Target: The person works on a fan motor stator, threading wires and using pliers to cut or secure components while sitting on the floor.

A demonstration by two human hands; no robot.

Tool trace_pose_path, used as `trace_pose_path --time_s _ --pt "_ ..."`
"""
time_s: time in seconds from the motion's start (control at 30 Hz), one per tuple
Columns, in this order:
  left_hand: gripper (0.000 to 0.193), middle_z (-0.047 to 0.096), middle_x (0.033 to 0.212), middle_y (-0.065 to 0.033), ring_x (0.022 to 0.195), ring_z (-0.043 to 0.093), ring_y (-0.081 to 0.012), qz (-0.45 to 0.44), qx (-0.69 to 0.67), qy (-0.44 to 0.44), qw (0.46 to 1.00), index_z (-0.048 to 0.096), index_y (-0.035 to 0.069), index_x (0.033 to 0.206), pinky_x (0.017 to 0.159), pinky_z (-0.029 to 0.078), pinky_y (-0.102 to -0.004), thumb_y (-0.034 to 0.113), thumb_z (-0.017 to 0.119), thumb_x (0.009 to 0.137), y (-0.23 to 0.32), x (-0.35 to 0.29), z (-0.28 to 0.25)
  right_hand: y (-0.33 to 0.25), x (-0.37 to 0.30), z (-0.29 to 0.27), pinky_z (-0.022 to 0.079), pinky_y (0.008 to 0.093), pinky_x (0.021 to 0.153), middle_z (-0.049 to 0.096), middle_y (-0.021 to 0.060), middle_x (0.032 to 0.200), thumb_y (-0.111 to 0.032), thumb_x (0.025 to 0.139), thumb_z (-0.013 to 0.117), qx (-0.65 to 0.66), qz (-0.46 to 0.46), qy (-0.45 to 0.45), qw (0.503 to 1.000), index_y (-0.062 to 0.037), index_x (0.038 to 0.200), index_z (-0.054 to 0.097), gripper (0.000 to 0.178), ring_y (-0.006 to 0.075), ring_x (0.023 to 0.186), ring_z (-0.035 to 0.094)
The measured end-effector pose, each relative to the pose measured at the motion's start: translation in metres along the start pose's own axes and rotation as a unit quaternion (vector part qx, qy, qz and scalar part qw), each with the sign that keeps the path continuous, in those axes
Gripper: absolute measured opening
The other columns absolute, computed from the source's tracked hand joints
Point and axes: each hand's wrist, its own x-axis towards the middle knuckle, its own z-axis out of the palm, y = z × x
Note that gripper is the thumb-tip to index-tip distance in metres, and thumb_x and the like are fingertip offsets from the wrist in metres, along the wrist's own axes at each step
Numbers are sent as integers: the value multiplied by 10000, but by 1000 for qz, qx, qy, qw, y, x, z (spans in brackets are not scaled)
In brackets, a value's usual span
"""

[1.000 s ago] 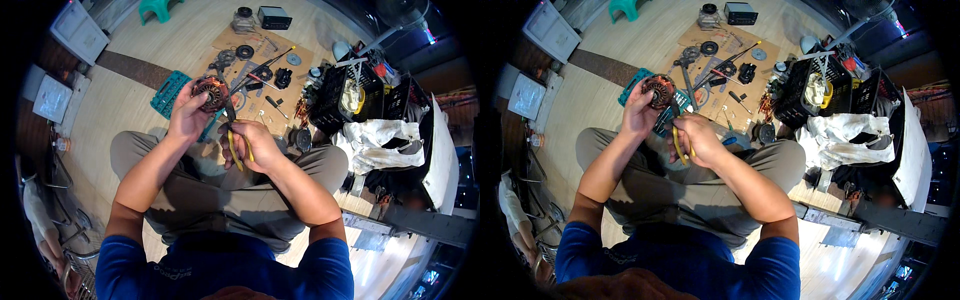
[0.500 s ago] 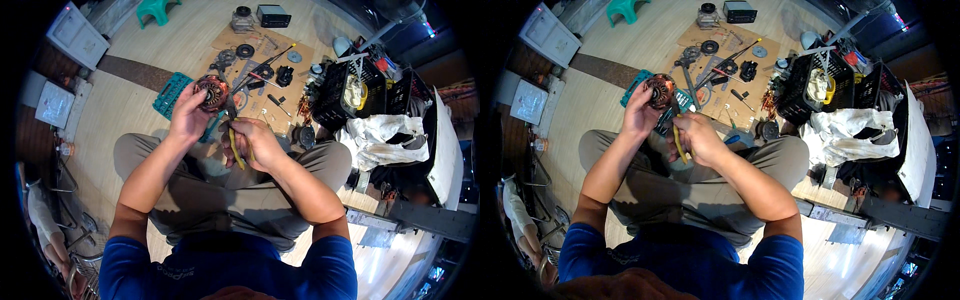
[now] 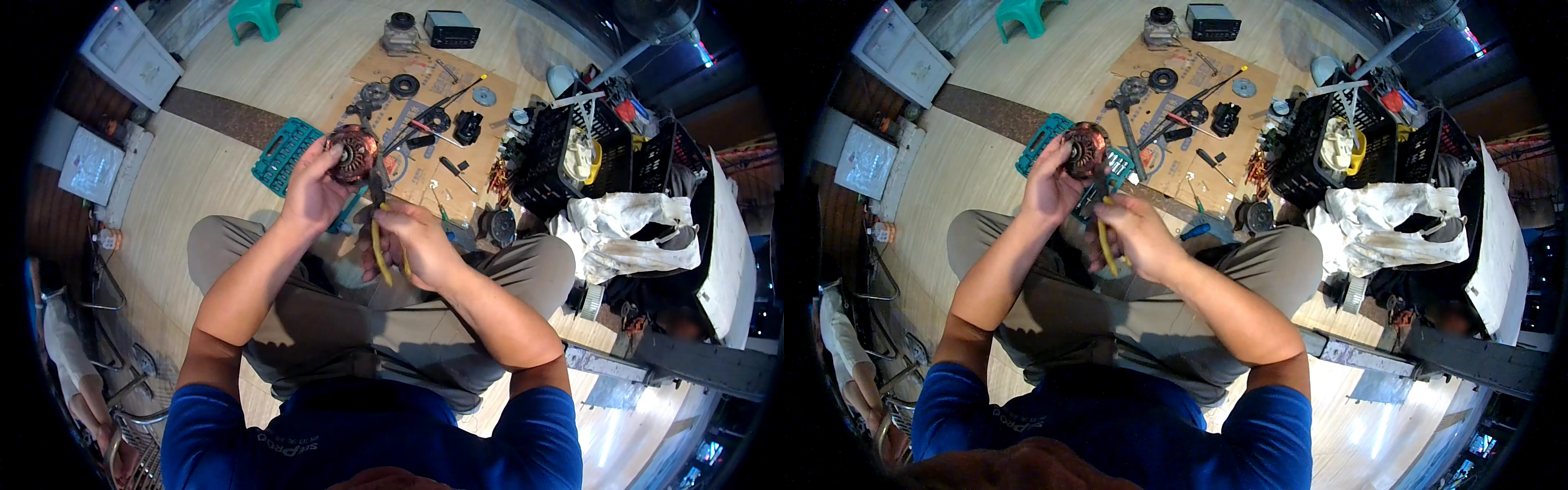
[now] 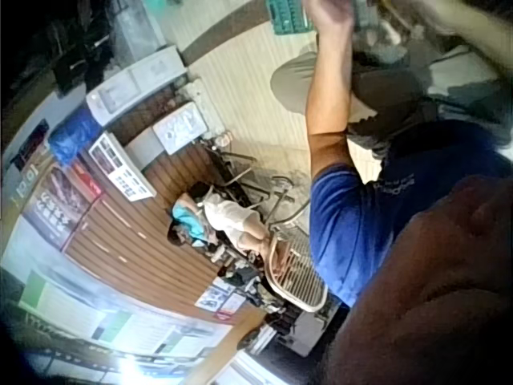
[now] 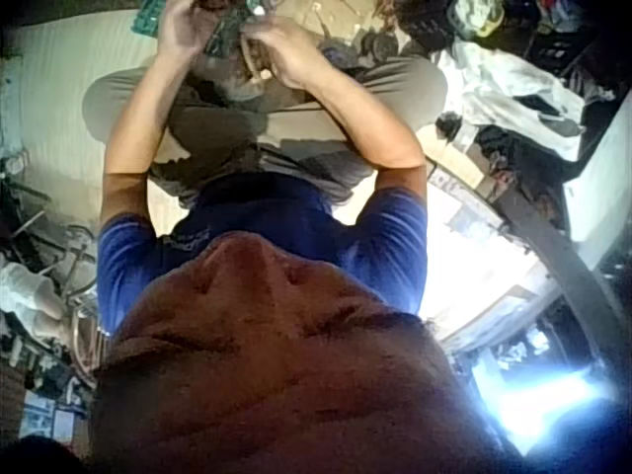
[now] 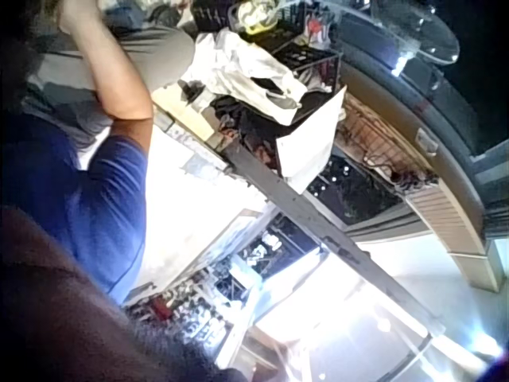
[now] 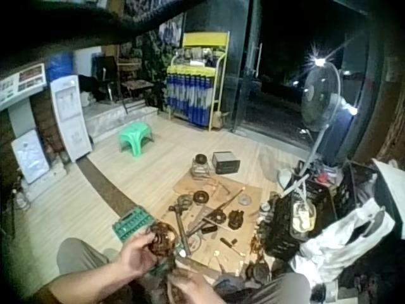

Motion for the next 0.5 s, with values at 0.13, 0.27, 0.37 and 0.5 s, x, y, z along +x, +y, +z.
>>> trace_pose_path --time_s 0.13,0.27,0.37,0.5 --pt "310 645 1106 -116 1012 635 -241 -27 -51 62 996 529 36 1197 924 492 -495 185 516 926 2 6 -13 1 -15 5 560 450 591 626 192 873 -175 961 438 -40 -13 -77 996 49 1125 500 284 332 737 652" --pt "294 657 1093 -95 981 640 -238 -55 -61 69 994 562 55 1167 910 486 -508 213 523 922 9 7 -20 -37 -33 -14 549 495 690 583 182 844 -245 912 523 30 -94 -174 980 26 1113 495 339 344 784 638" --pt "297 658 1085 -100 967 642 -242 -67 -65 61 994 568 51 1160 881 503 -490 225 521 922 9 6 -22 -64 -34 -30 542 495 714 555 151 849 -235 869 590 2 -194 -135 972 -20 996 501 266 340 713 605" --pt "305 652 1089 -117 974 643 -256 -58 -40 13 997 552 41 1169 869 521 -482 211 525 918 3 2 -10 -68 -21 -44 483 296 678 584 31 773 -103 882 623 -284 -295 128 904 -6 925 581 113 127 695 552"
